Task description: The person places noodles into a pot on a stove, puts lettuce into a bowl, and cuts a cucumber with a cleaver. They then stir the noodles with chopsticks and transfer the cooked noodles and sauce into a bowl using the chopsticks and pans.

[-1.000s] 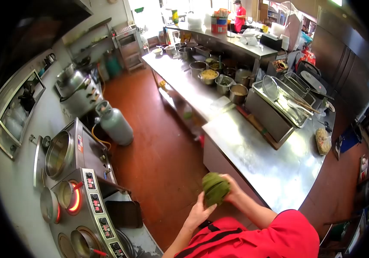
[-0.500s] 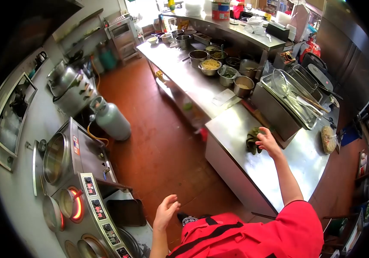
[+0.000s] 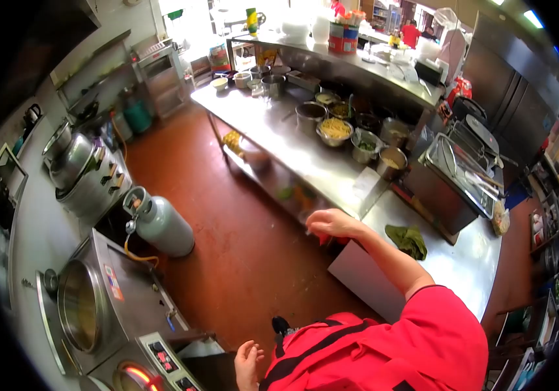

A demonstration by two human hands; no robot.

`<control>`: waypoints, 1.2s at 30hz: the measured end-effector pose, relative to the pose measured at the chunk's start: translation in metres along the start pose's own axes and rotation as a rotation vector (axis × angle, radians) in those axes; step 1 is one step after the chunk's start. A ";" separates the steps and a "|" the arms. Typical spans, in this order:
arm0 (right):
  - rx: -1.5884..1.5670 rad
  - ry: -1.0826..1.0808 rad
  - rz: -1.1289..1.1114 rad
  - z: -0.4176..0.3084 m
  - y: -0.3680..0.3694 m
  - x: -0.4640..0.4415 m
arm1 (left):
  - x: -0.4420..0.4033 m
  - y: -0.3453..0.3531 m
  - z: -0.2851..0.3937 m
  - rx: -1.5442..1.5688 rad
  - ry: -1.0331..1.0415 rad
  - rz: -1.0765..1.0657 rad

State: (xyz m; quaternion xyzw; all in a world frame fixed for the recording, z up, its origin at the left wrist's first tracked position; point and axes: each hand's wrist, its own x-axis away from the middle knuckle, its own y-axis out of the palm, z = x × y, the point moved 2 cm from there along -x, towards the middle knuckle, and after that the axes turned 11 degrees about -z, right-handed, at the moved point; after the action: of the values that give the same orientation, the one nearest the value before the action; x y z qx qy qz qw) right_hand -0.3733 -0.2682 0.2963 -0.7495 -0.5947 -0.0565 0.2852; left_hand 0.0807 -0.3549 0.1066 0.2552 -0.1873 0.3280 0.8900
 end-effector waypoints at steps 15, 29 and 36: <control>0.036 -0.279 0.389 -0.070 -0.318 -0.216 | -0.350 0.046 0.228 -0.447 0.052 -0.370; 0.841 -0.212 1.108 -0.213 -0.840 -0.488 | -0.595 0.173 0.413 -0.756 0.007 -0.244; 0.936 0.137 0.842 -0.239 -0.859 -0.527 | -0.630 0.170 0.433 -0.716 -0.076 -0.148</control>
State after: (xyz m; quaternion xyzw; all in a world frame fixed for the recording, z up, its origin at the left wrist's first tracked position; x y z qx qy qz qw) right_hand -1.2569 -0.7273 0.5808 -0.7096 -0.1912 0.2790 0.6181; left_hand -0.5570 -0.8005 0.1935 -0.0476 -0.3043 0.1664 0.9367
